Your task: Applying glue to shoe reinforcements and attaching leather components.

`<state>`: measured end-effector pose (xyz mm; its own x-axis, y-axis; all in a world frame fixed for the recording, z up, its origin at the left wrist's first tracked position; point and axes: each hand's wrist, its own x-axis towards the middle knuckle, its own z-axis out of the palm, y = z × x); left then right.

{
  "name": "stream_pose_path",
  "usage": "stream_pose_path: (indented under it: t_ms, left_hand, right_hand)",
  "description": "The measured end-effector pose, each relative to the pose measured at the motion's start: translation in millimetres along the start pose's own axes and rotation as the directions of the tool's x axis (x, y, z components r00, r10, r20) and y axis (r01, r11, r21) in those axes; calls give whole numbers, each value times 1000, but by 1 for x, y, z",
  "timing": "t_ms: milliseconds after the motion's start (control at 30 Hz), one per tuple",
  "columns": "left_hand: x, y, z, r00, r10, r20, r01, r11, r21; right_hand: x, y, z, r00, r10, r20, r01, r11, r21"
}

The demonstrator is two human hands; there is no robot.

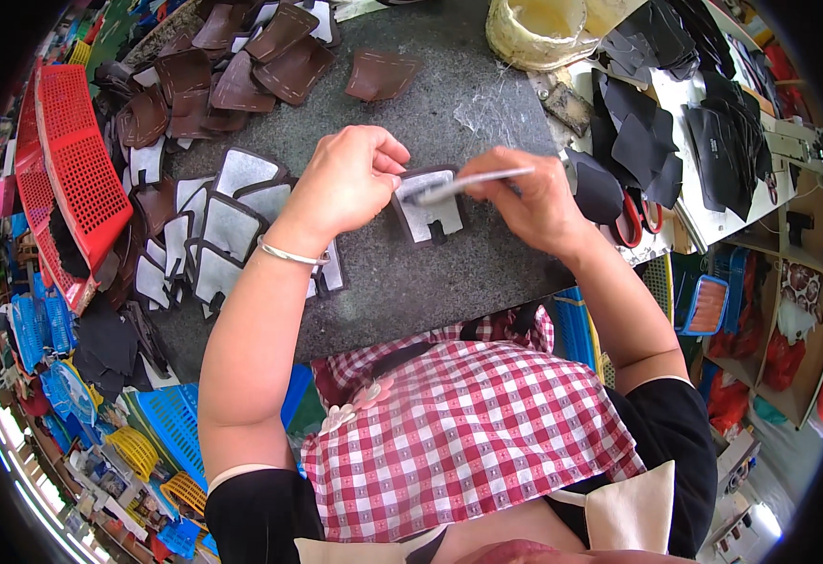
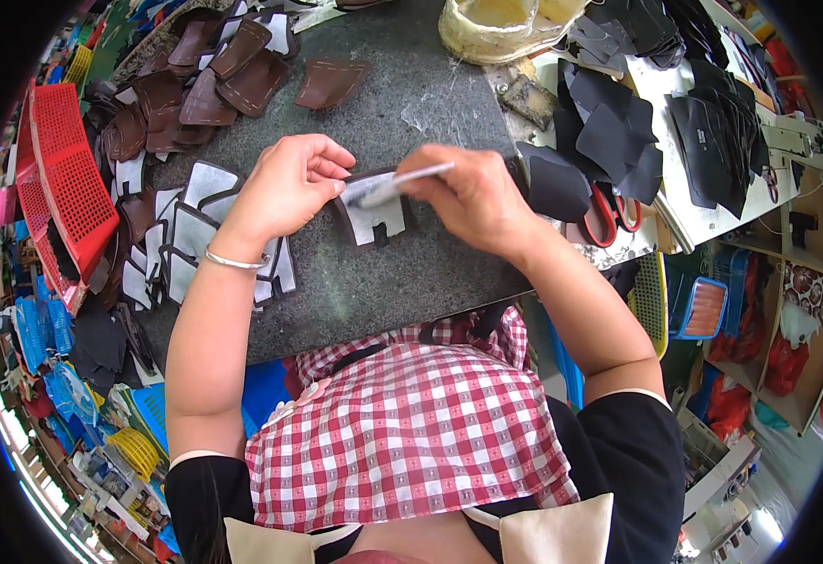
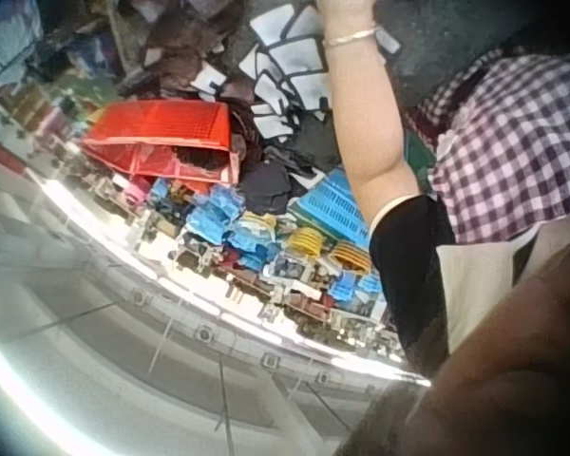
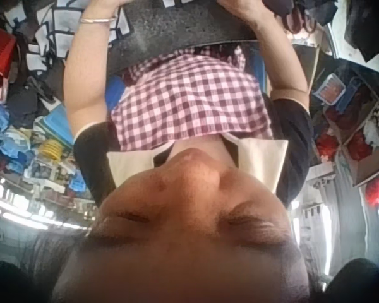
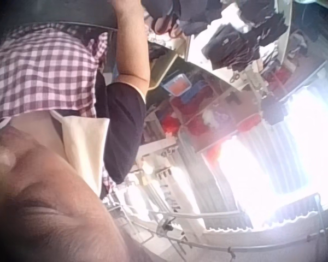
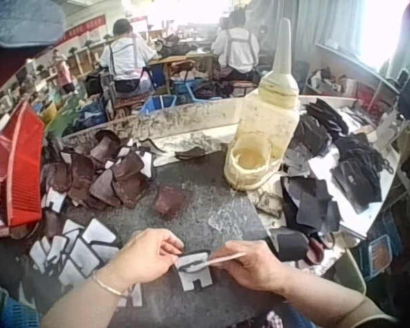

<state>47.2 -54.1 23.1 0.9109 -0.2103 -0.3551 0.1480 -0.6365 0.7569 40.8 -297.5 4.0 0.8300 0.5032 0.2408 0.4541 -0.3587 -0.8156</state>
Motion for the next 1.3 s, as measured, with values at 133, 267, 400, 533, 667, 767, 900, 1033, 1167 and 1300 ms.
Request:
stream_pose_path:
  t_ms: [133,267,400,533,667,767,900,1033,1167,1300]
  left_hand:
    - [-9,-3,-2,998,60,-25,-59,998,14]
    - [-52,1,-67,986,123,110,-106,983,-151]
    - [-62,6,-127,960,239,-146,-148,877,457]
    - [3,33,-72,896,296,-332,-159,910,382]
    - [76,37,-22,941,166,-296,93,713,695]
    - [96,20,-32,972,108,-209,71,712,698]
    - [82,14,-51,995,37,-90,34,731,681]
    - [45,21,-35,990,97,100,-41,889,-456]
    - [22,0,32,930,292,-222,-353,877,-327]
    - [3,18,50,886,384,-261,-347,921,177]
  right_hand:
    - [-11,-15,-8,984,-62,169,47,995,92]
    - [-22,-17,-32,990,73,118,-113,919,377]
    - [-16,4,-66,917,197,-347,-46,915,401]
    - [44,28,-90,795,40,-606,16,996,87]
    - [87,48,-101,758,-47,-650,-242,905,-348]
    - [97,55,-96,812,-249,-527,-199,732,-652]
    - [96,66,-98,847,-111,-520,-235,799,-554]
    - [93,84,-116,838,269,-475,-302,953,6]
    - [94,96,-118,821,358,-444,-171,897,407]
    - [85,113,-129,783,404,-473,-107,837,536]
